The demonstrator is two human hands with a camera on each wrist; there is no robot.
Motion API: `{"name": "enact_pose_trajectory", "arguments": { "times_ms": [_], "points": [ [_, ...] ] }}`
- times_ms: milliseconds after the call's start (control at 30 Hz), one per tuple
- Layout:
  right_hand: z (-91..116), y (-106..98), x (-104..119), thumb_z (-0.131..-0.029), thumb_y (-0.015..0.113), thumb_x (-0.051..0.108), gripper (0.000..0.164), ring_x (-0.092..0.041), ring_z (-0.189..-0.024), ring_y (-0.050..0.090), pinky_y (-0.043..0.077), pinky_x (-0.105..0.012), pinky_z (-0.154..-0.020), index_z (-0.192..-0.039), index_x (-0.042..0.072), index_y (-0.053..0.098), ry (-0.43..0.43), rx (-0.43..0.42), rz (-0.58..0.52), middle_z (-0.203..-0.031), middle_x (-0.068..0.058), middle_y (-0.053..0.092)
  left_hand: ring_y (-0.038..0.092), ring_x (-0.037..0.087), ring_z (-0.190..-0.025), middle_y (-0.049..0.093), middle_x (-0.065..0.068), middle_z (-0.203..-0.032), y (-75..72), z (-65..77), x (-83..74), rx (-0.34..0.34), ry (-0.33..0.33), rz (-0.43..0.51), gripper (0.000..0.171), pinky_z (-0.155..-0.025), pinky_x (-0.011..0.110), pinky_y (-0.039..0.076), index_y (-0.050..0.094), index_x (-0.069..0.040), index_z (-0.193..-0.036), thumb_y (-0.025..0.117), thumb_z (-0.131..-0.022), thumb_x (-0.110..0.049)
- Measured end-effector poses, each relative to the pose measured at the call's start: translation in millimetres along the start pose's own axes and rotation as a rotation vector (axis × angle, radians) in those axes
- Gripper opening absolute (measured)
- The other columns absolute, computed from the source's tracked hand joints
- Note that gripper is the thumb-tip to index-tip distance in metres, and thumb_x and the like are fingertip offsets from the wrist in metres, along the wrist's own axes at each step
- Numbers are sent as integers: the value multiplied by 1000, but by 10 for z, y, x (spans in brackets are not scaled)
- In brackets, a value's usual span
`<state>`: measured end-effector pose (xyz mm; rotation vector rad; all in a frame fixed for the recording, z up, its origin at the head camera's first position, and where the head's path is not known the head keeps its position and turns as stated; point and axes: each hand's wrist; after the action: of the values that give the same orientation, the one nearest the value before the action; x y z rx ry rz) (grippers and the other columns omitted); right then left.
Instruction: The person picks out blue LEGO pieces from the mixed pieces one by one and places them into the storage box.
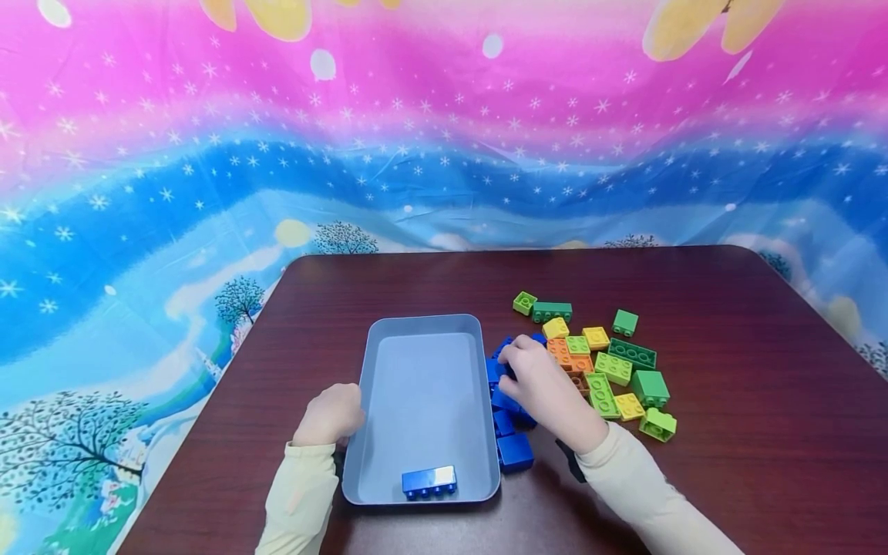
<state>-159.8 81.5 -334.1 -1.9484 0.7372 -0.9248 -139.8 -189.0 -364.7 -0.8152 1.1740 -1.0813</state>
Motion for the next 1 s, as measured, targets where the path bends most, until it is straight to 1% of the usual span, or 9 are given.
{"name": "enact_pose_trajectory", "arguments": {
  "times_ms": [133,367,633,767,1000],
  "points": [
    [19,18,59,-71,68,1,12,-17,-69,52,49,-27,-62,-83,-1,64,-24,-4,-19,-81,-8,55,47,13,-36,46,6,-49,0,1,0,-1,-1,6,25,-37,25,38,46,-6,-56,44,-79,4],
    [40,44,164,-73,68,1,14,-16,-74,55,49,-26,-65,-86,1,64,-12,42,-82,-85,-7,56,45,11,-33,46,6,-47,3,-4,7,-4,3,2,26,-36,24,37,46,-6,-55,44,-78,5],
    [82,124,257,-72,68,1,14,-14,-72,53,48,-20,-59,-85,0,63,-104,54,-127,-83,-6,55,44,11,-32,46,5,-45,4,-4,6,-6,6,6,26,-35,24,36,47,-6,-55,44,-78,5],
    [103,170,296,-72,67,1,12,-14,-70,51,45,-17,-55,-84,0,62,-152,52,-139,-81,-4,53,44,11,-33,46,5,-46,2,-3,7,-9,3,11,25,-35,24,36,46,-6,-55,45,-77,5],
    [143,279,362,-74,67,5,10,-13,-72,49,45,-16,-56,-83,3,63,-206,81,-154,-80,-2,52,43,11,-34,45,5,-46,-4,2,1,-3,2,10,25,-35,23,34,46,-6,-56,44,-78,6]
  ]
}}
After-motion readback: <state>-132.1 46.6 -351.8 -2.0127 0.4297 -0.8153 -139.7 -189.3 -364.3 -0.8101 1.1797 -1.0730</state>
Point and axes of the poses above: each hand's wrist, its own z-axis away from the middle knuckle, its own y-axis out of the palm, x = y × z
